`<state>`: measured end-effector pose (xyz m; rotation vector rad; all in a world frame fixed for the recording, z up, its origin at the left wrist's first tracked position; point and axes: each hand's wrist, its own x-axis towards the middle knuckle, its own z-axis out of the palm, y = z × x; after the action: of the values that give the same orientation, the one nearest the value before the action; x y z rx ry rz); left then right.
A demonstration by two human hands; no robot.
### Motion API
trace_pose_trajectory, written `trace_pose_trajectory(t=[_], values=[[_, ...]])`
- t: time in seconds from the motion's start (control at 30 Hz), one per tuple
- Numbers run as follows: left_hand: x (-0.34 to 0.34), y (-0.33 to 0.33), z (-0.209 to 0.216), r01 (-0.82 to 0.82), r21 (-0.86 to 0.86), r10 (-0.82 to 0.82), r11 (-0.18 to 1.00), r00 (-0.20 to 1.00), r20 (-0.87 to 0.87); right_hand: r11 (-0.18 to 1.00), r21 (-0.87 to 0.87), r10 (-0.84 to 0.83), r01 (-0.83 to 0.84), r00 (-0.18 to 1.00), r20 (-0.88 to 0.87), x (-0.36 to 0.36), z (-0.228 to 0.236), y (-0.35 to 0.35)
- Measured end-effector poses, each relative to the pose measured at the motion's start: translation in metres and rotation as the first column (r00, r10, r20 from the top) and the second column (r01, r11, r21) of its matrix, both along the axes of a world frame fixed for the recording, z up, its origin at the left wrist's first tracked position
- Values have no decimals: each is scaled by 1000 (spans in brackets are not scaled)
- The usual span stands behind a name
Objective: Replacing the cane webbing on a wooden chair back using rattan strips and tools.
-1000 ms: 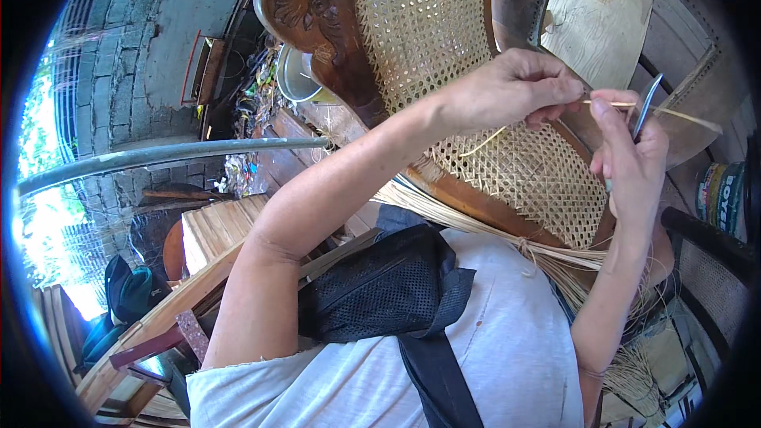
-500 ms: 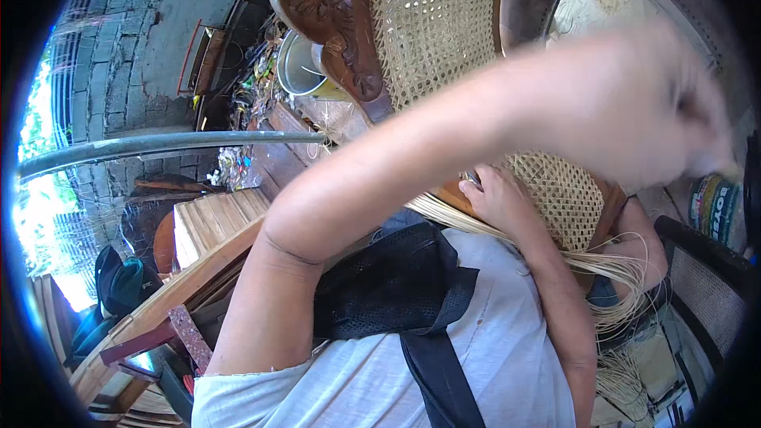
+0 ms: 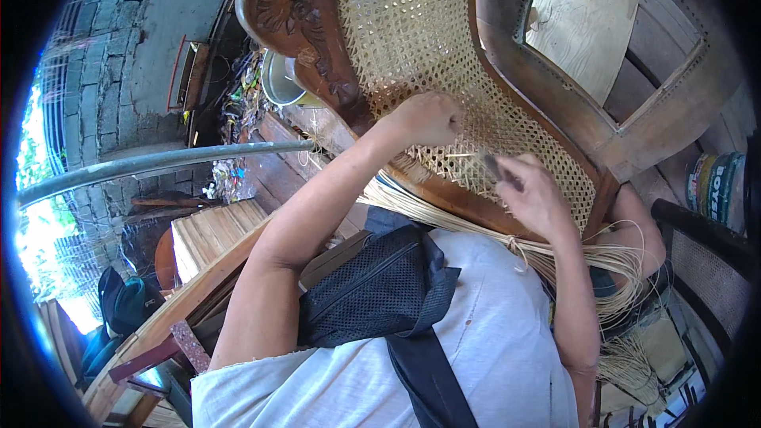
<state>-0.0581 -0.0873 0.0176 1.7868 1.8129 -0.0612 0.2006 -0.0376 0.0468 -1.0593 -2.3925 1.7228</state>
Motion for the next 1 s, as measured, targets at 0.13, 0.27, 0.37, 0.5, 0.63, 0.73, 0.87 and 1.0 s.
trace_pose_trajectory(t=[0.13, 0.27, 0.37, 0.5, 0.63, 0.73, 0.87, 1.0], values=[[-2, -3, 18, -119, -93, 127, 989, 987, 96, 1000, 24, -12, 8, 988, 154, 5, -25, 14], [-8, 6, 49, -138, -57, 143, 989, 985, 96, 999, 31, 21, -29, 970, 242, -5, -29, 9], [-11, 17, 71, -183, 19, 183, 983, 983, 12, 998, 64, 2, -11, 989, 145, -19, -44, -3], [-8, 27, 120, -162, 283, 206, 945, 970, -133, 991, 25, 130, -133, 987, 96, -40, -29, -8], [20, 39, 96, 103, 110, -69, 989, 958, -280, 972, 138, 181, -189, 981, 68, -62, -21, -31], [49, 22, 42, 87, -136, -104, 987, 987, -126, 906, 284, 292, -313, 950, 115, -66, -15, -35], [33, -19, 20, -190, 55, 191, 980, 981, -21, 871, 236, 377, -431, 894, 241, -28, 24, -16], [9, -41, 4, -207, 102, 195, 973, 974, 116, 978, -10, 201, -210, 921, 335, 4, 32, 26]])
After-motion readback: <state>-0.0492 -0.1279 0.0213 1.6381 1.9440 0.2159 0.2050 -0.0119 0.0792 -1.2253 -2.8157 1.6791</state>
